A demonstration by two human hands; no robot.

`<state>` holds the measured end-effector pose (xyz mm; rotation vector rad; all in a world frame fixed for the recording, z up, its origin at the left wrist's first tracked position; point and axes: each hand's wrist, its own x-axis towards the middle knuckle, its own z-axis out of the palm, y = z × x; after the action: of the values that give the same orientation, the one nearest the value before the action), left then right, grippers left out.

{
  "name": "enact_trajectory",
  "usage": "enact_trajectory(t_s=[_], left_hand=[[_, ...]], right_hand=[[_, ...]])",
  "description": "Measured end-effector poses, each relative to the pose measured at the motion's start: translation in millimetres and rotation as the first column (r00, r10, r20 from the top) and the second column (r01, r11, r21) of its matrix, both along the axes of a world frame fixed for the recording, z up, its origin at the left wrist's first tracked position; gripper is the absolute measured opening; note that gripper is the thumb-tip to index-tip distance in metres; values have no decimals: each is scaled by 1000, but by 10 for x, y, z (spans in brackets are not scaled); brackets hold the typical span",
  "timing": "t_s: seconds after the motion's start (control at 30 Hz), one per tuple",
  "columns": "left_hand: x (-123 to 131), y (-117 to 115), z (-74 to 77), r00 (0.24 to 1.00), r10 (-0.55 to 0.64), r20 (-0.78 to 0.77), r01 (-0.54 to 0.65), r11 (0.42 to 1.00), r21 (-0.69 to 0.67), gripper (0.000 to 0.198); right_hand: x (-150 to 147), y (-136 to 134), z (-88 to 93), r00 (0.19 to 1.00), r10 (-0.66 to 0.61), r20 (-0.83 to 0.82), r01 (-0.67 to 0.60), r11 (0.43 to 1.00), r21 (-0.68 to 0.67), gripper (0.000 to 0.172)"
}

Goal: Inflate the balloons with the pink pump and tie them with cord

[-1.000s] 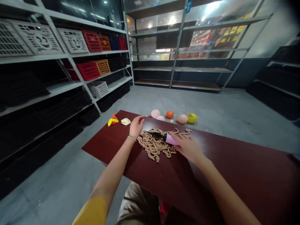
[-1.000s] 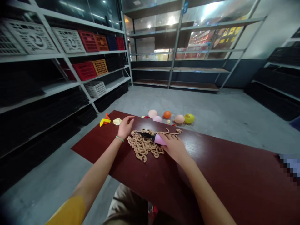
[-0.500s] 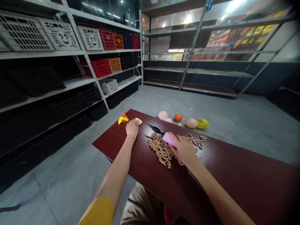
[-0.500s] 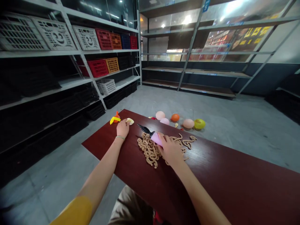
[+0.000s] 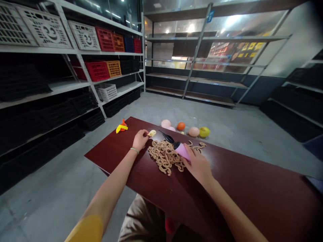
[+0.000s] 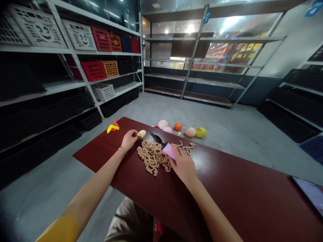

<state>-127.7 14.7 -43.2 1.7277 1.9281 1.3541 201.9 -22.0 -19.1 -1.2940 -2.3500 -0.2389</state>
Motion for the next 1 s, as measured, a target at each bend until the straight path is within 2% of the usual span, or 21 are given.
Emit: enact_trajectory(t_s=[0.2, 0.27, 0.37, 0.47, 0.6, 0.77, 0.87, 1.0], left_hand=[[591, 103, 252, 960, -219, 175, 227, 973, -29, 23], [772, 158, 296, 933, -249, 261, 260, 966, -8, 28], [960, 219, 279, 903, -253, 347, 256, 966, 38, 33], [1001, 202, 225, 919, -208, 334, 215, 976, 16, 35], [895, 109, 212, 949, -152, 277, 176, 983, -61, 36], [822, 96, 240, 913, -129, 387, 182, 978, -103, 43], [830, 114, 257, 804, -133, 580, 211, 975, -68, 43], [819, 99, 351, 532, -196, 824, 181, 977, 116, 41]], right_hand=[[311, -64, -90, 995, -75, -67, 79, 995, 58, 56], [346, -55, -105, 988, -100, -120, 109, 991, 72, 58], [371, -45, -115, 981, -114, -155, 125, 990, 66, 59], [388, -55, -118, 986, -102, -133, 110, 992, 56, 58], [396, -71, -103, 988, -89, -123, 94, 995, 36, 56], [390, -72, -75, 989, -95, -118, 95, 995, -5, 56], [391, -81, -76, 988, -105, -117, 103, 995, -17, 56], [406, -89, -90, 985, -99, -138, 99, 995, -1, 58]])
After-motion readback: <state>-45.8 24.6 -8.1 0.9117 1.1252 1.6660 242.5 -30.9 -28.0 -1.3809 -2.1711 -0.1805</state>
